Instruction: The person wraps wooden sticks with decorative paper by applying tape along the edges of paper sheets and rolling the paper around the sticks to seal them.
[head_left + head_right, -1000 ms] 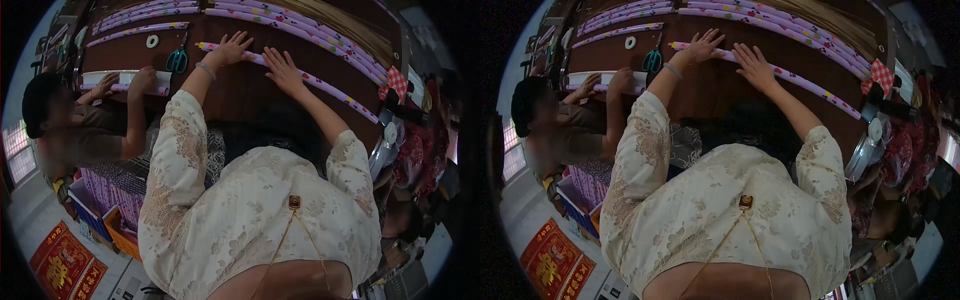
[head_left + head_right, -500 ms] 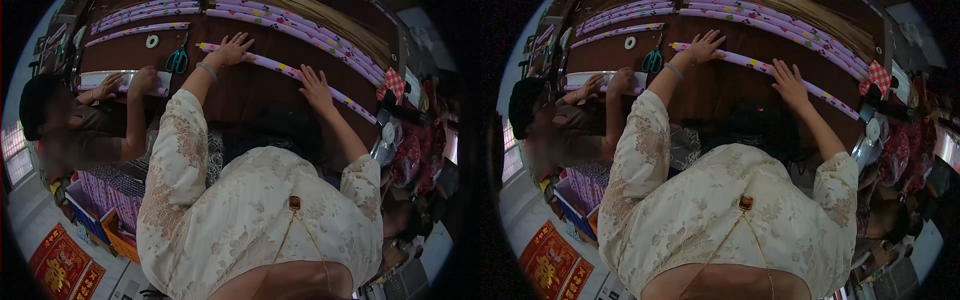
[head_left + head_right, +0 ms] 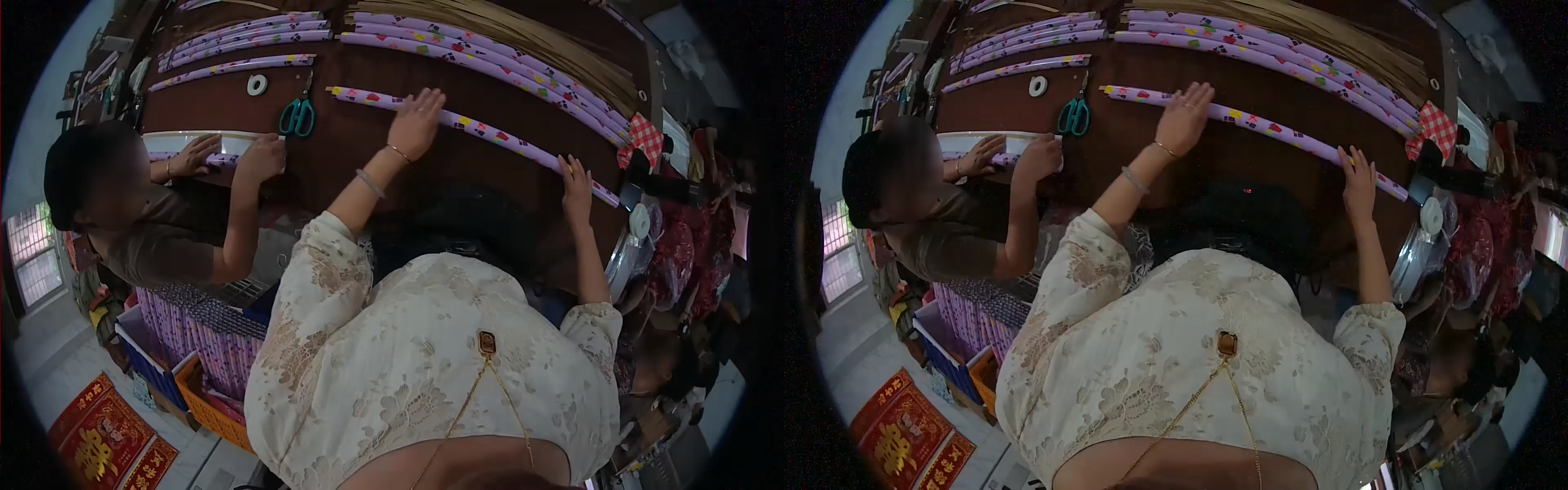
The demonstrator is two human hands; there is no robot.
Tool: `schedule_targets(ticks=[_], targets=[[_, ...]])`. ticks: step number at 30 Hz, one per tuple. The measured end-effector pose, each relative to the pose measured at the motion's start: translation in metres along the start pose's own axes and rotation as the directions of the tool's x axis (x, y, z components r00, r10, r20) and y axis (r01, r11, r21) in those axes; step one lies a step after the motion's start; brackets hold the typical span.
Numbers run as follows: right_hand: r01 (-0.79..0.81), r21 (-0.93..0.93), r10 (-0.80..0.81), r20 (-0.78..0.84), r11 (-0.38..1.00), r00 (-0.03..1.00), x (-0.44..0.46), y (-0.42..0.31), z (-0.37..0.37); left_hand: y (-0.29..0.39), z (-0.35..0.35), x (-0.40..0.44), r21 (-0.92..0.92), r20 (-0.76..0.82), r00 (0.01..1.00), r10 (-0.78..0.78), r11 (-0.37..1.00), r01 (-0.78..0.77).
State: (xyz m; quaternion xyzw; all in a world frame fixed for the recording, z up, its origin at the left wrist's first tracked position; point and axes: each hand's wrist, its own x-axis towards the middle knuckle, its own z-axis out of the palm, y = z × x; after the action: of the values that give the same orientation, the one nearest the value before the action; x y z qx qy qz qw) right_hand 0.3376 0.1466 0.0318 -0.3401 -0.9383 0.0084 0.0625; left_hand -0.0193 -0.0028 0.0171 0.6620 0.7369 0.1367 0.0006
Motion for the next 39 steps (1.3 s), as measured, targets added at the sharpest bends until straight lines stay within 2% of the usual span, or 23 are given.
schedule_targets(ticks=[2,4,6,8,9,11,12,14,16,18,20,21,23,24,26,28,31,32,34,35,37,38,39], targets=[[-0.004,0.003,0.004,-0.009,1.000,1.000,0.000,0.000,0.000,0.037,0.009,0.002,-0.119,-0.024,0.992,0.123,0.985,-0.125],[0.014,0.019,-0.013,-0.016,1.000,1.000,0.002,0.001,-0.002,0.060,0.018,0.008,-0.153,0.005,0.979,0.206,0.967,-0.203],[0.020,0.020,-0.020,-0.007,1.000,1.000,0.001,0.002,0.000,0.065,0.021,0.010,-0.142,0.030,0.983,0.181,0.974,-0.175],[0.031,0.025,-0.031,-0.007,0.999,1.000,0.002,0.005,0.001,0.063,0.019,0.008,0.003,0.031,0.982,0.186,0.983,-0.186],[0.024,0.017,-0.024,0.001,1.000,1.000,0.001,0.004,0.001,0.057,0.018,0.005,0.014,0.031,0.983,0.182,0.983,-0.182],[0.020,0.017,-0.020,0.011,1.000,1.000,0.004,0.003,0.002,0.043,0.016,-0.009,-0.093,0.001,1.000,0.011,0.996,-0.011],[0.022,0.019,-0.022,0.006,1.000,1.000,0.003,0.002,0.000,0.032,0.012,-0.015,-0.026,0.027,0.998,-0.064,0.998,0.065],[0.018,0.025,-0.018,0.004,1.000,1.000,0.006,-0.001,-0.002,-0.003,0.007,-0.032,-0.003,-0.017,0.982,-0.186,0.983,0.186],[0.011,0.033,-0.011,0.002,0.999,1.000,0.004,-0.001,-0.002,-0.035,-0.006,-0.044,0.141,-0.011,0.924,-0.381,0.915,0.379],[0.004,0.026,-0.003,-0.009,1.000,1.000,0.003,0.000,0.000,-0.068,-0.005,-0.053,0.113,-0.124,0.762,-0.636,0.753,0.648],[-0.003,0.022,0.003,-0.022,1.000,1.000,0.001,0.002,0.002,-0.080,-0.009,-0.047,-0.115,-0.168,0.494,-0.853,0.515,0.849],[0.001,0.023,-0.001,-0.031,1.000,1.000,0.000,0.002,0.002,-0.077,-0.016,-0.040,-0.143,-0.211,0.493,-0.844,0.526,0.838],[0.007,0.031,-0.005,-0.043,1.000,0.999,0.002,0.001,0.003,-0.058,-0.019,-0.025,-0.115,-0.317,0.586,-0.746,0.644,0.757],[0.007,0.016,-0.006,-0.033,1.000,0.999,0.002,0.002,0.004,-0.041,-0.015,-0.016,-0.058,-0.295,0.646,-0.704,0.688,0.723],[0.009,0.007,-0.009,-0.025,1.000,1.000,0.002,0.002,0.005,-0.003,-0.003,-0.006,-0.074,-0.166,0.828,-0.536,0.844,0.531],[0.007,0.017,-0.007,-0.032,1.000,0.999,0.001,0.002,0.003,0.028,0.010,-0.007,-0.058,-0.078,0.944,-0.320,0.947,0.316],[0.005,0.035,-0.004,-0.028,0.999,1.000,0.002,0.001,0.001,0.032,0.010,-0.009,-0.022,-0.018,0.964,-0.264,0.964,0.264],[-0.007,0.029,0.007,-0.025,1.000,1.000,0.003,0.002,0.000,0.025,0.007,-0.011,-0.040,-0.017,0.942,-0.336,0.941,0.335],[0.008,0.046,-0.008,-0.007,0.999,1.000,0.002,0.001,-0.001,-0.012,0.010,-0.017,0.130,-0.120,0.838,-0.532,0.829,0.544],[-0.008,0.040,0.008,-0.004,0.999,1.000,0.002,0.002,0.002,-0.034,0.005,-0.023,0.083,-0.166,0.789,-0.592,0.789,0.609],[0.002,0.056,0.000,-0.032,0.998,0.999,-0.001,0.007,0.008,-0.079,-0.005,-0.036,0.143,-0.227,0.738,-0.635,0.728,0.670],[-0.019,0.048,0.020,-0.026,0.999,0.999,-0.002,0.008,0.010,-0.085,-0.021,-0.035,0.177,-0.158,0.691,-0.706,0.668,0.723],[-0.019,0.048,0.021,-0.031,0.999,0.999,-0.003,0.007,0.011,-0.097,-0.022,-0.039,0.168,-0.235,0.680,-0.694,0.660,0.732]])
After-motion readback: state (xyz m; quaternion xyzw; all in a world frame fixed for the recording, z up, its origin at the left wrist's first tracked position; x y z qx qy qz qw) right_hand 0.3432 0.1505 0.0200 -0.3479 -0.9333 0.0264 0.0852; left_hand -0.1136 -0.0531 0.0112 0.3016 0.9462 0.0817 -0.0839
